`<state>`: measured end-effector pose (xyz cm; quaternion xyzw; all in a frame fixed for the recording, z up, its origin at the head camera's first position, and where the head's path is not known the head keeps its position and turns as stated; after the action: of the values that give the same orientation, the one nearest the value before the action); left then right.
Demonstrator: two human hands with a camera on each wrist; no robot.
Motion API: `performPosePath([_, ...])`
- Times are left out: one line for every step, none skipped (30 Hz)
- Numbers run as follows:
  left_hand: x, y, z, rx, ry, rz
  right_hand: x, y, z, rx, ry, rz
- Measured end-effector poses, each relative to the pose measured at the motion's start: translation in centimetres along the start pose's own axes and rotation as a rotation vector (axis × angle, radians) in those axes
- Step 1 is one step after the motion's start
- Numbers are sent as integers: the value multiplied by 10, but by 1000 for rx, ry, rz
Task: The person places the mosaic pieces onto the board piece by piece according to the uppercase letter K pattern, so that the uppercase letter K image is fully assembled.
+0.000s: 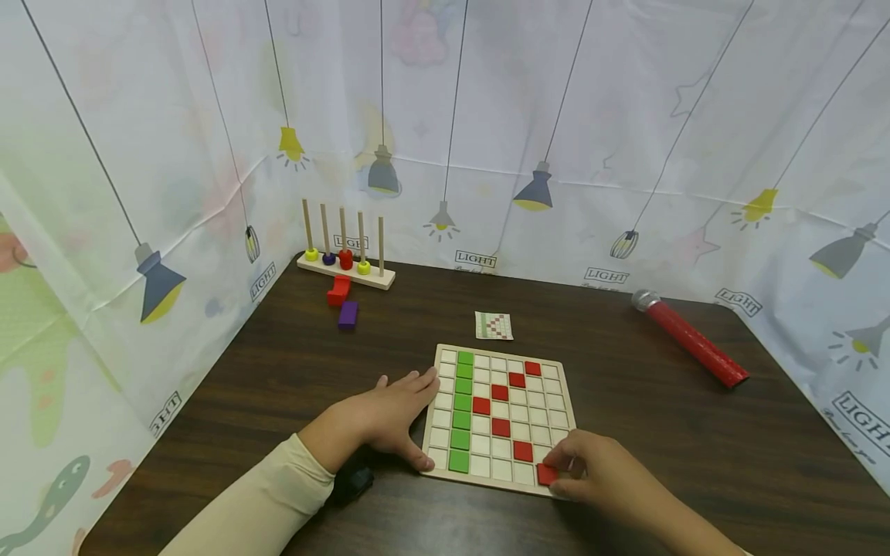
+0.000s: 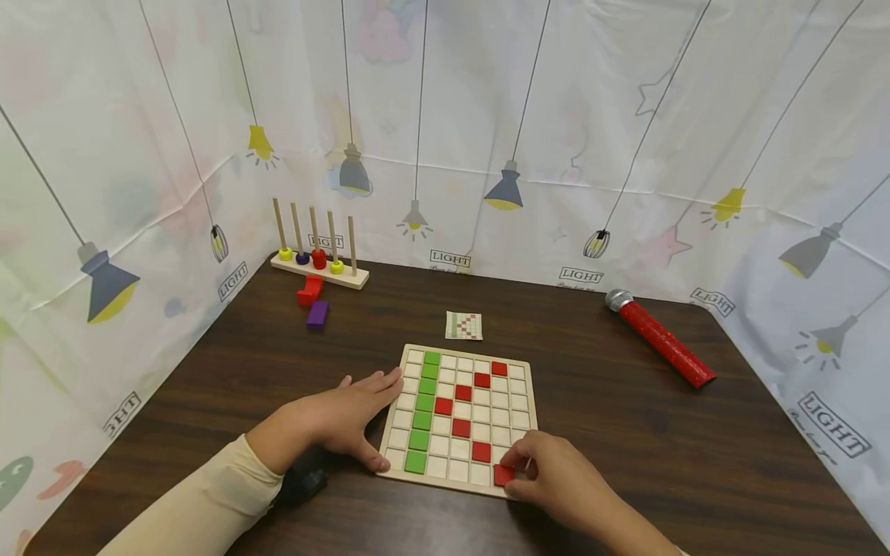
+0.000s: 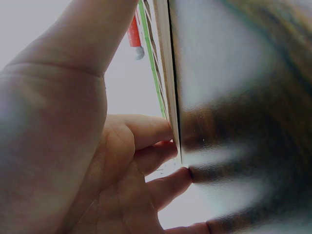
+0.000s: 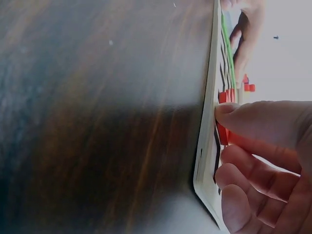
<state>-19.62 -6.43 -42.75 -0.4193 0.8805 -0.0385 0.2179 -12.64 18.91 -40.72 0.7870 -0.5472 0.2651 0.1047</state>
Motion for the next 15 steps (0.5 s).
performPosePath([0,0,0,-2,0,1,0,0,0,0,-5,-6])
performPosePath([0,0,0,-2,3,1,1,0,0,1,-9,-10])
performPosePath([0,-1,0,-1,4,2,1,0,0,1,-14,-14])
performPosePath([0,-1,0,-3,3,4,1,0,0,4,-17,-14])
performPosePath([-1,-1,0,-4,1,6,1,0,0,6,-20,-14])
performPosePath([-1,-1,0,-4,0,8,1,-1,0,7,-24,-13])
performPosePath([-1,-1,0,-4,-2,9,1,-1,-1,8,-27,-13])
performPosePath([-1,-1,0,-4,-3,10,1,-1,-1,8,-29,-11])
performPosePath([-1,0,0,-5,-6,10,1,-1,-1,7,-33,-8])
performPosePath([-1,0,-1,-5,-8,11,1,-1,-1,5,-35,-5])
performPosePath([-1,0,-1,-4,-9,11,1,-1,-1,3,-37,-3])
performPosePath([0,0,-1,-4,-9,10,0,-1,-1,1,-38,0])
performPosePath([0,0,-1,-3,-10,10,0,-1,-1,-2,-37,3])
performPosePath([0,0,-1,-3,-11,9,-1,-1,-1,-4,-33,5])
performPosePath([0,0,-1,-1,-9,8,-1,-1,-1,-6,-30,5])
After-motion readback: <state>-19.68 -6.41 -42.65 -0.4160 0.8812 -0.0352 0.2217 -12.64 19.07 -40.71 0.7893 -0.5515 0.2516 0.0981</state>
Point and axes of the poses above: each hand's wrist, its own y-axis towards the middle knuckle, its own z-axis out of the palm, x = y × z, the point moved 8 cm from there along y, towards the middle knuckle, and after that the axes turned 1 degree about -z, right-handed, at the moved point
